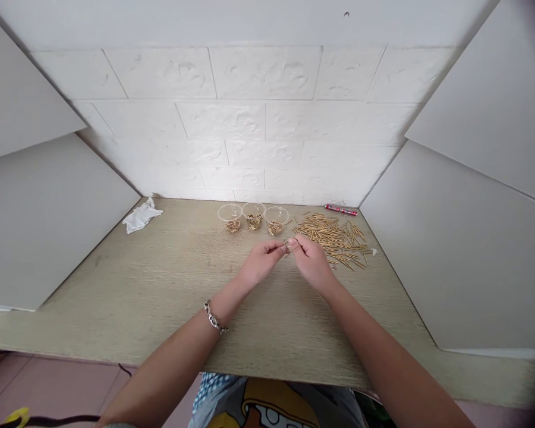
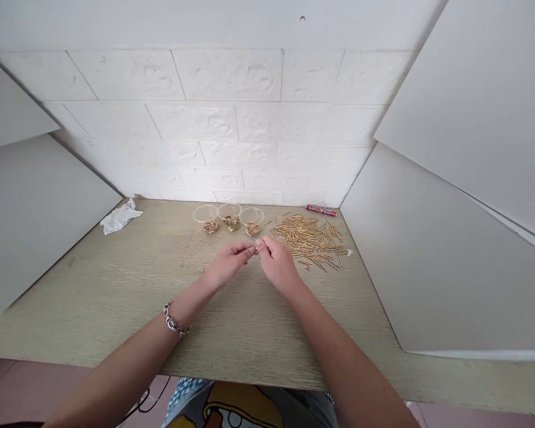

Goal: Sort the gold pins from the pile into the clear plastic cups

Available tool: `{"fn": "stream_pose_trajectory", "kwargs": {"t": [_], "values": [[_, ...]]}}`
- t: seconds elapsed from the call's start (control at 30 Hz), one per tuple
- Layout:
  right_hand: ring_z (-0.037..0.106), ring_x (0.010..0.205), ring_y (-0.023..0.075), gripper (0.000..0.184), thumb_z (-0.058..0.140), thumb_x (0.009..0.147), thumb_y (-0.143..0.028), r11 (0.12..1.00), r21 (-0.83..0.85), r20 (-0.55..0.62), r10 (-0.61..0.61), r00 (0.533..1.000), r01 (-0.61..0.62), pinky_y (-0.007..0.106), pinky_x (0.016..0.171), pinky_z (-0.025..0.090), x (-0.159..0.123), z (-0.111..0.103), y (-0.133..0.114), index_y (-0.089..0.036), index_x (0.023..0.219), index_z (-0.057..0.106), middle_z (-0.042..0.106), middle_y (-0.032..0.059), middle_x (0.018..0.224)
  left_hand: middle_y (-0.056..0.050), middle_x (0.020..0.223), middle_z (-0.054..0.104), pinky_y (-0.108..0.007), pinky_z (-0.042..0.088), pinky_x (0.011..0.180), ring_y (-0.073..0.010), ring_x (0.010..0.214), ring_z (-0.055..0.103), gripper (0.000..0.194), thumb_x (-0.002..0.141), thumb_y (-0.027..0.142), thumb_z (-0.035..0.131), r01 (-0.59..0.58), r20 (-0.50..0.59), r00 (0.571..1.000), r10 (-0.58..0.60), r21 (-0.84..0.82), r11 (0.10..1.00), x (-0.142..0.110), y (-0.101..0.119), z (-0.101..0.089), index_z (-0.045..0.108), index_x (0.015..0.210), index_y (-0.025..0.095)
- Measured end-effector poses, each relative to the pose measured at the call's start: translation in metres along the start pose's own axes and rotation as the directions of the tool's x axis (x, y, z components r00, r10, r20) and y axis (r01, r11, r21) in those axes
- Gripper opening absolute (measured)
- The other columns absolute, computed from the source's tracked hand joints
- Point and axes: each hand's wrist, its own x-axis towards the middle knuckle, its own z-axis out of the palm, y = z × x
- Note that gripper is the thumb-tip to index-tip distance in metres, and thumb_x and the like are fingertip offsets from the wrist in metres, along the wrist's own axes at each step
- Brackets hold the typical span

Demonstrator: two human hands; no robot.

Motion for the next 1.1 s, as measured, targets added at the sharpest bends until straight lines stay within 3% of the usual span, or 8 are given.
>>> {"fn": "stream_pose_trajectory", "kwargs": {"t": [0.17, 0.4, 0.57, 0.83, 1.0, 1.1], "values": [[0.042, 0.054, 0.0116, 0.019, 0.043, 0.083, -0.033, 0.997, 0.071, -0.053, -0.006, 0.999, 0.010, 0.024, 0.053, 0.031, -0.0013, -0.0026, -0.0018, -0.019, 0.071, 0.049, 0.046, -0.0024, 0.058, 0.002, 0.064, 0.052, -0.022, 0.032, 0.055, -0.0068, 0.054, 0.038, 0.025, 0.069, 0.038, 0.060, 0.058, -0.058, 0.996, -0.071, -0.205, 0.977, 0.0007, -0.0018, -0.0023, 0.064, 0.079, 0.014], [0.049, 0.062, 0.0129, 0.008, 0.054, 0.077, -0.026, 0.993, 0.067, -0.059, -0.093, 0.994, 0.097, 0.026, 0.059, 0.038, -0.0006, 0.0019, -0.0014, -0.019, 0.074, 0.057, 0.058, 0.0015, 0.072, 0.006, 0.053, 0.036, -0.021, 0.029, 0.050, -0.0039, 0.047, 0.029, 0.032, 0.058, 0.038, 0.072, 0.166, 0.058, 0.986, -0.158, -0.504, 0.848, 0.0000, -0.0023, -0.0039, 0.059, 0.071, 0.012], [0.051, 0.064, 0.0136, 0.009, 0.055, 0.078, -0.028, 0.989, -0.001, -0.102, -0.150, 0.983, 0.151, 0.028, 0.061, 0.041, -0.0013, 0.0020, 0.0016, -0.019, 0.075, 0.057, 0.057, 0.0025, 0.073, 0.006, 0.051, 0.033, -0.021, 0.029, 0.049, -0.0038, 0.046, 0.027, 0.031, 0.058, 0.037, 0.073, 0.185, 0.078, 0.983, -0.169, -0.523, 0.832, -0.0008, -0.0015, -0.0034, 0.059, 0.070, 0.012], [0.055, 0.076, 0.0179, 0.016, 0.049, 0.082, -0.030, 0.963, -0.120, -0.073, -0.250, 0.966, 0.240, 0.032, 0.072, 0.042, -0.0027, 0.0030, 0.0067, -0.021, 0.084, 0.062, 0.062, 0.0064, 0.085, 0.006, 0.052, 0.036, -0.021, 0.030, 0.049, -0.0042, 0.047, 0.027, 0.033, 0.056, 0.038, 0.073, 0.177, 0.058, 0.983, -0.172, -0.510, 0.842, -0.0009, -0.0011, -0.0036, 0.060, 0.071, 0.012], [0.052, 0.068, 0.0156, 0.018, 0.046, 0.083, -0.029, 0.977, -0.088, -0.077, -0.200, 0.977, 0.193, 0.029, 0.066, 0.040, -0.0019, 0.0016, 0.0040, -0.019, 0.081, 0.061, 0.062, 0.0050, 0.078, 0.003, 0.059, 0.042, -0.020, 0.030, 0.050, -0.0041, 0.049, 0.030, 0.034, 0.059, 0.040, 0.071, 0.147, 0.032, 0.988, -0.149, -0.469, 0.871, 0.0010, -0.0049, -0.0049, 0.061, 0.077, 0.012], [0.047, 0.060, 0.0140, 0.021, 0.042, 0.084, -0.032, 0.998, -0.026, -0.084, -0.060, 0.995, 0.058, 0.027, 0.059, 0.035, -0.0005, 0.0006, 0.0040, -0.019, 0.072, 0.054, 0.054, 0.0015, 0.064, 0.003, 0.062, 0.044, -0.020, 0.030, 0.051, -0.0040, 0.050, 0.032, 0.034, 0.060, 0.040, 0.070, 0.144, 0.031, 0.989, -0.145, -0.443, 0.885, 0.0006, -0.0044, -0.0040, 0.059, 0.078, 0.012]]}}
